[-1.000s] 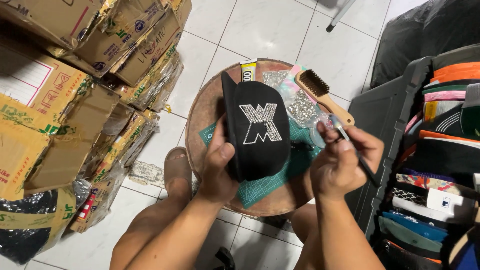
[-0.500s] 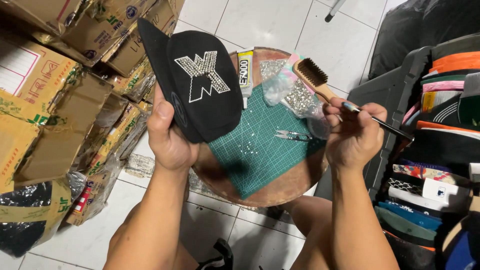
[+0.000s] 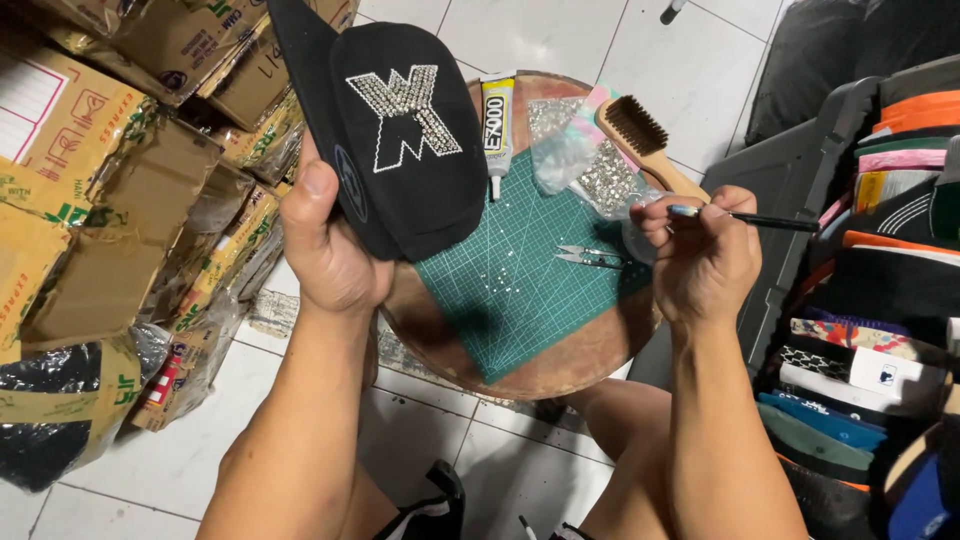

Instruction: The person holds a black baseball cap and uses a pen-like tool to apply small, shiny rhinestones to a pre-drawn 'W' logo on the front. The person works carefully, picking up stones and placing them onto the design while holding the cap steady over a green cutting mat.

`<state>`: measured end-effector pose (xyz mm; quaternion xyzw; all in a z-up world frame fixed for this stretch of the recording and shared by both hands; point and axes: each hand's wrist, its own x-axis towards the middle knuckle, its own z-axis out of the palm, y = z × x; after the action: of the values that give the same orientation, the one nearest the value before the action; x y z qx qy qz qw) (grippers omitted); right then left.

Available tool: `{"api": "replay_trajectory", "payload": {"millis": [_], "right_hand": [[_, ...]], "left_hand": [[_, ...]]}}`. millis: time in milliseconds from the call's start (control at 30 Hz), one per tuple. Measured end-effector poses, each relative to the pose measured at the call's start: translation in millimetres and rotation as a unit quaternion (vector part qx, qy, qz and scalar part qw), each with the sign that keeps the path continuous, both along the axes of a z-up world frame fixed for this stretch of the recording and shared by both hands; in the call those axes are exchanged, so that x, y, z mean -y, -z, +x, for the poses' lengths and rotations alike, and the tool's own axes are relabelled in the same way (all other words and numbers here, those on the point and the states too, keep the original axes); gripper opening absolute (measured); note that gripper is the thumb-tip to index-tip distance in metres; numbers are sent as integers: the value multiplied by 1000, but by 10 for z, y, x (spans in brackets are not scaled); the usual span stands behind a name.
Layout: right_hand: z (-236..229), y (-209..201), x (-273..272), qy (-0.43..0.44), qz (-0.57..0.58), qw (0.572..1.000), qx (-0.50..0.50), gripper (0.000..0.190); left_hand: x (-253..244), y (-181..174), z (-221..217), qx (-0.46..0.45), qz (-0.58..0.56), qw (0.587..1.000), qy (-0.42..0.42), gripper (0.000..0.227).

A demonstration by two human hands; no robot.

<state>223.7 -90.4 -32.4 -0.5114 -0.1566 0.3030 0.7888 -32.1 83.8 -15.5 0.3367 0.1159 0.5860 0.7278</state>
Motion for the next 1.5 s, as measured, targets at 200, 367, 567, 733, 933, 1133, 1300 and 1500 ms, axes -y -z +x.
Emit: {"api": "replay_trajectory", "payload": {"millis": [200,367,567,733,933,1133,1300,1500], "right_hand": [[-272,29,-42,-56,-44,996,61,20],[-440,116,-76,-146,-68,984,71,21],[-372,301,-156,-157,-41,987,14,18],[-447,149,-188,-171,-55,984,-6,20],[-452,172,-167,-201,-148,958,139,22],[-607,270,-239,-304,-197,925,118,14],[-594,290,-232,-317,-234,912,115,9],[-532,438,-212,-262,-157,951,-43,7]], "left_hand": [[16,29,-5,-8,5,1000,14,61],[11,42,-19,-4,5,1000,13,62],[29,13,-10,-2,13,1000,14,62],[33,-37,-68,-4,22,1000,14,61],[79,-184,-163,41,-30,997,59,62],[77,-197,-173,33,-50,997,54,71],[84,-226,-152,20,-26,999,36,62],[126,-308,-180,-29,-37,996,74,72]]}}
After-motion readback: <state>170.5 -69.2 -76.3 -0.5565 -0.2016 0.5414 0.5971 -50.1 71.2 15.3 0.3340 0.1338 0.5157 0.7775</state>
